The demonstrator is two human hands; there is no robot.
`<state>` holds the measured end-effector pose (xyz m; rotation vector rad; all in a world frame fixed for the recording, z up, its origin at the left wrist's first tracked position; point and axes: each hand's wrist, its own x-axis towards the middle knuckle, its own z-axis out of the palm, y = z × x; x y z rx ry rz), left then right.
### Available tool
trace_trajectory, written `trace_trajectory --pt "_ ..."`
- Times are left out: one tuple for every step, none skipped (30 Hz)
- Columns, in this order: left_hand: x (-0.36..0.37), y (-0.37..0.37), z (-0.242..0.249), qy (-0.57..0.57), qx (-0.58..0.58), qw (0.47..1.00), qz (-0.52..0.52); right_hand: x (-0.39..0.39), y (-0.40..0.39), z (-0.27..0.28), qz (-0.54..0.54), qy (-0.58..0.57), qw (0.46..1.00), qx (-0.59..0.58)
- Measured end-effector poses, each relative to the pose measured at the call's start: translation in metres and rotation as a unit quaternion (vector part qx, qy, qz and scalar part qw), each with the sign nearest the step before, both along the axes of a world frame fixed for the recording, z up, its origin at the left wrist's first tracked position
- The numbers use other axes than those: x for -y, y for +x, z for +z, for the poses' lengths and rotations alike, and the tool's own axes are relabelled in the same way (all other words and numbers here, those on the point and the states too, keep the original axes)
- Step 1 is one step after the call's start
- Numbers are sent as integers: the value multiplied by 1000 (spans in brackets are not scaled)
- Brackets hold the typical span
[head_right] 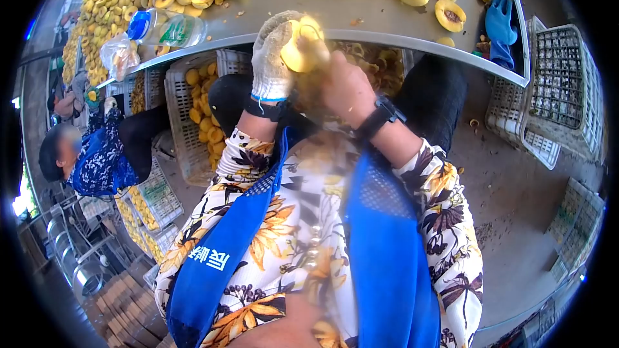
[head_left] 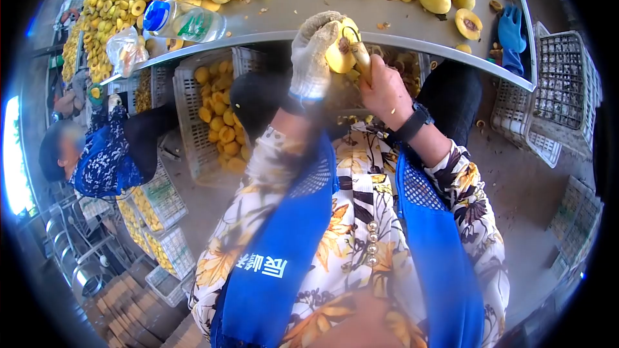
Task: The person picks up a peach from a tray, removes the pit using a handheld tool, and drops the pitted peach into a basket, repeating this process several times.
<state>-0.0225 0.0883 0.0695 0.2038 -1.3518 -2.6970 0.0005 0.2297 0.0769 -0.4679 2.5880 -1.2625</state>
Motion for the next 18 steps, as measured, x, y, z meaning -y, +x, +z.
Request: trace_trajectory --pt "-1 1 0 -10 -1 1000 7 3 2 -5 -23 -14 999 29" --pt "-3 2 0 -20 -2 1000 12 6 4 -6 -47 -27 997 58" --pt "-5 3 0 -31 -2 999 18 7 6 -4 -44 -31 998 46" --pt "-5 3 -1 -38 -6 999 16 10 9 1 -40 -34 998 34" --pt "-5 2 -2 -44 -9 999 13 11 10 6 -36 -37 998 21" --pt "-4 1 -4 -51 -12 999 11 10 10 9 -30 -37 998 35" --pt "-2 1 -5 -41 -17 999 -22 9 10 12 -24 -37 998 49" --pt "2 -1 -5 -30 -21 998 -55 9 10 14 -16 -37 997 63" --pt "7 -2 -6 -20 -26 996 -88 9 10 17 2 -27 999 47" --pt "10 -4 -9 -22 -6 995 -101 7 10 18 21 -19 999 32" --pt "15 -6 -12 -25 13 993 -115 5 11 20 39 -9 999 16" --pt "18 -7 -15 -27 32 991 -128 4 11 21 51 0 998 25" --pt "22 -9 -16 -28 41 988 -148 2 10 22 64 9 997 34" --pt "26 -10 -17 -29 50 984 -169 1 8 24 77 19 996 43" --pt "29 -10 -18 -30 60 980 -189 -1 6 27 110 21 993 39" --pt "32 -9 -19 -19 66 975 -210 -3 3 32 142 23 989 36" --pt "35 -9 -20 -9 69 970 -231 -5 0 33 175 25 984 31" --pt "37 -11 -20 1 71 965 -253 -7 -3 31 185 31 981 42"
